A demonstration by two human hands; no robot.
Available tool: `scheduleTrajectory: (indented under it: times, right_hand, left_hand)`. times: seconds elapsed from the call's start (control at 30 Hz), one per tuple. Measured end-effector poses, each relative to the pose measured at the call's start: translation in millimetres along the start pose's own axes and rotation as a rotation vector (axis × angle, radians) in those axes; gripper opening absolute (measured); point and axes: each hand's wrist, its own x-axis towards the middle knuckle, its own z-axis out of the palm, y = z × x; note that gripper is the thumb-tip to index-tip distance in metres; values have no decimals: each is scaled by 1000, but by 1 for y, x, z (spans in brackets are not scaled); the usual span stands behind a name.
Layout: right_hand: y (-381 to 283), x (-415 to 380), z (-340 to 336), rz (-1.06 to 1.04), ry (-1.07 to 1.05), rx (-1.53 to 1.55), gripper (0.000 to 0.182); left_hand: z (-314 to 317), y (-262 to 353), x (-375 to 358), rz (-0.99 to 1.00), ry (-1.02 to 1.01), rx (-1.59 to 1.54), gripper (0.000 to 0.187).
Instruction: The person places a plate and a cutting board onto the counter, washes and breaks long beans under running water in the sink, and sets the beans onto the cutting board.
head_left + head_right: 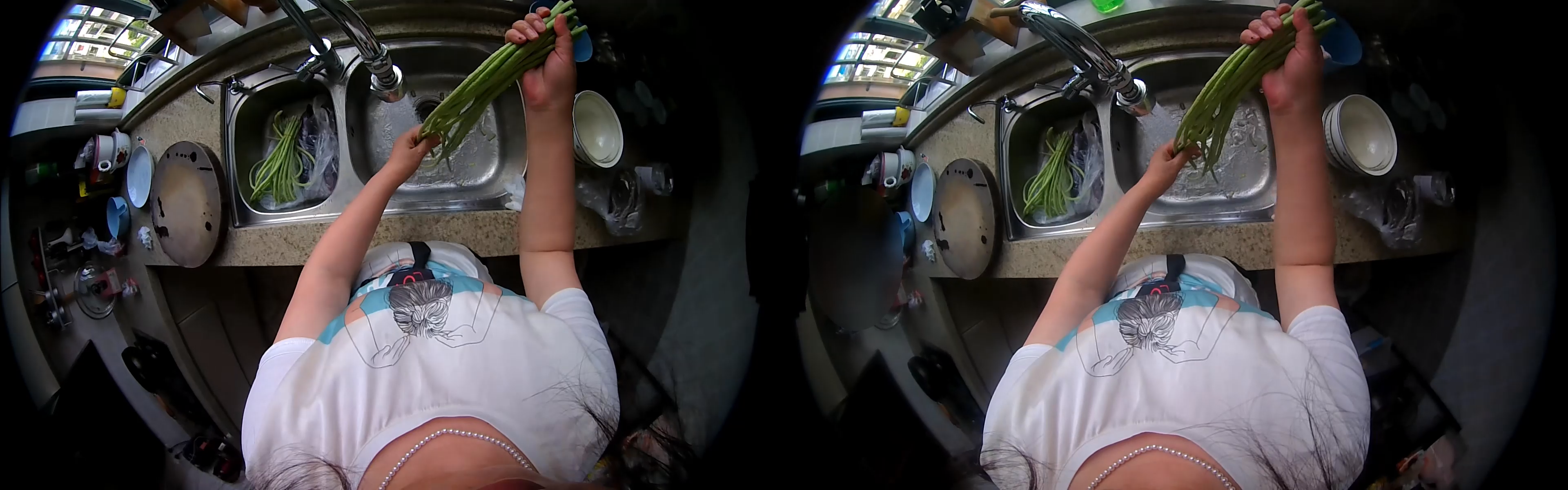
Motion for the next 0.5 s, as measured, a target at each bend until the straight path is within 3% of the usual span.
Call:
scheduleTrajectory:
  times: [0.13, 0.2, 0.27, 0.4, 0.43, 0.47, 0.5]
  right_hand:
    - [16, -6, -6, 78, -32, -82, 22]
    - [38, -22, -12, 199, 95, -161, 22]
    - [59, -36, -15, 284, 176, -235, 22]
    - [102, -51, -54, 494, 347, -456, 22]
    - [114, -53, -61, 500, 344, -451, 22]
    - [127, -55, -69, 519, 366, -444, 22]
    - [138, -55, -74, 536, 387, -437, 21]
  left_hand:
    - [-15, -16, -11, -51, -11, 200, 43]
    - [-28, -21, -22, -71, -14, 278, 54]
    - [-53, -27, -35, -172, -222, 331, 72]
    - [-77, 39, -46, -310, -242, 594, 75]
    - [-79, 50, -41, -361, -217, 181, 68]
    - [-73, 58, -38, -187, -93, -46, 57]
    - [-69, 55, -32, -230, -126, -328, 53]
